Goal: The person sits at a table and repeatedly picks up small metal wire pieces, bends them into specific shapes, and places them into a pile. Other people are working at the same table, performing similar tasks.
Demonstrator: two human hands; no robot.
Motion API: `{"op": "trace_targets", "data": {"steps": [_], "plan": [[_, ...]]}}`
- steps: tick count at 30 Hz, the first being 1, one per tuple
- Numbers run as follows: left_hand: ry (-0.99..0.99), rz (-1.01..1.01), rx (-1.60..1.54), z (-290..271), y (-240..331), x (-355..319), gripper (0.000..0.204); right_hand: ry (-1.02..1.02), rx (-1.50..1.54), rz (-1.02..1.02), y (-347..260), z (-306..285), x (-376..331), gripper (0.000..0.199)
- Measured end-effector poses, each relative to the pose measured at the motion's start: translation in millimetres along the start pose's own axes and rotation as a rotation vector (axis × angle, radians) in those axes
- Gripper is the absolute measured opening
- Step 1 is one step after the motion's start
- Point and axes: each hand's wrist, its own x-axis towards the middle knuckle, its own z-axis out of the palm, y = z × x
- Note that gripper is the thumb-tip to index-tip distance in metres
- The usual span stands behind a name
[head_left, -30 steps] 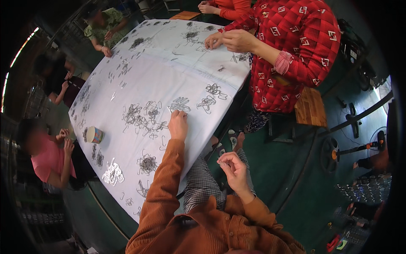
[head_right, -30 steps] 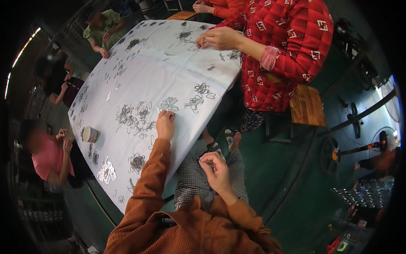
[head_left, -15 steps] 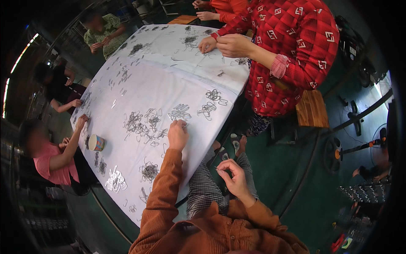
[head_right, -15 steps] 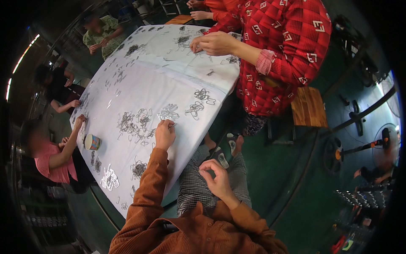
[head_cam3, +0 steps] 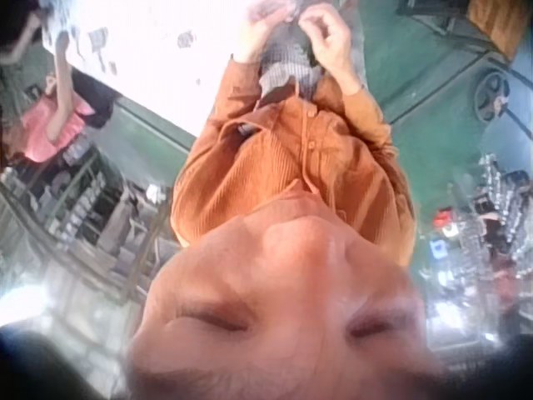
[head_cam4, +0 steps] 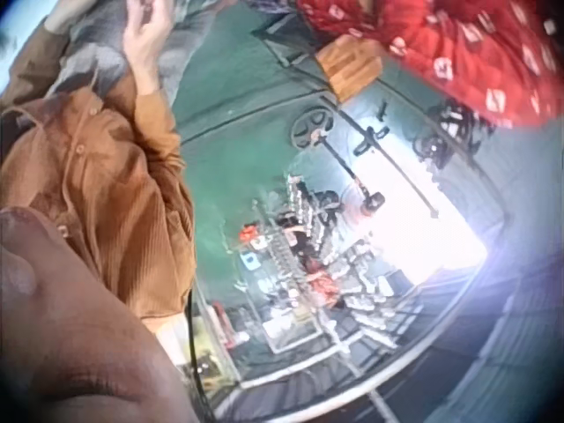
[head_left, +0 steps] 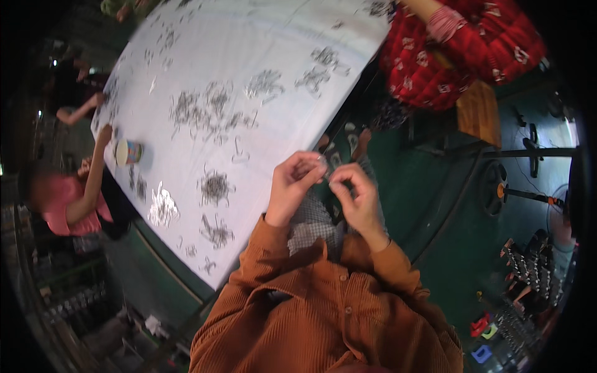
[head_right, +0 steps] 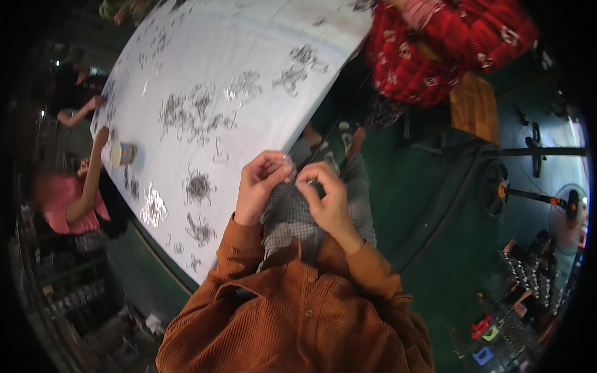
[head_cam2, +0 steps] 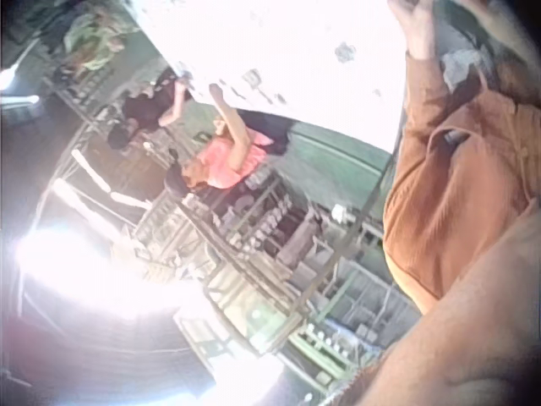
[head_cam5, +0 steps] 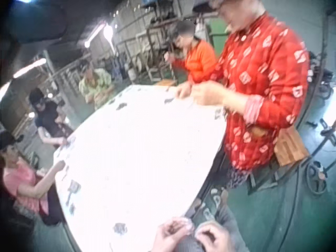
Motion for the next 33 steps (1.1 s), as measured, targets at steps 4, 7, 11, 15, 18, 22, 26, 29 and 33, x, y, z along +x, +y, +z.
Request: {"op": "trace_targets", "data": {"steps": [4,7,11,15,18,22,26,29,33], "plan": [[0.008,0.036,-0.022,1,-4,-7,0.016,0.015,-0.013,0.024,2,1,-3,0.006],[0.019,0.059,0.027,2,-3,-9,0.016,0.045,-0.027,0.047,3,2,-6,0.005],[0.024,0.076,0.042,-1,0,-10,0.015,0.049,-0.106,-0.01,5,4,-5,0.004],[0.009,0.073,0.09,1,3,-11,0.014,0.04,-0.115,0.02,9,9,-5,0.006],[-0.042,0.201,0.269,2,2,-11,0.013,0.03,-0.104,0.029,13,7,-7,0.007],[-0.063,0.268,0.349,-1,-1,-11,0.011,-0.012,-0.142,0.031,11,0,-3,0.008],[-0.076,0.271,0.358,-2,-2,-13,0.012,0.009,-0.153,0.036,6,-12,1,0.01],[-0.082,0.304,0.375,-4,-8,-12,0.013,0.018,-0.137,0.002,0,-8,11,0.01],[-0.045,0.256,0.422,-12,-36,-5,0.012,-0.064,-0.186,-0.115,-24,20,46,0.011]]}}
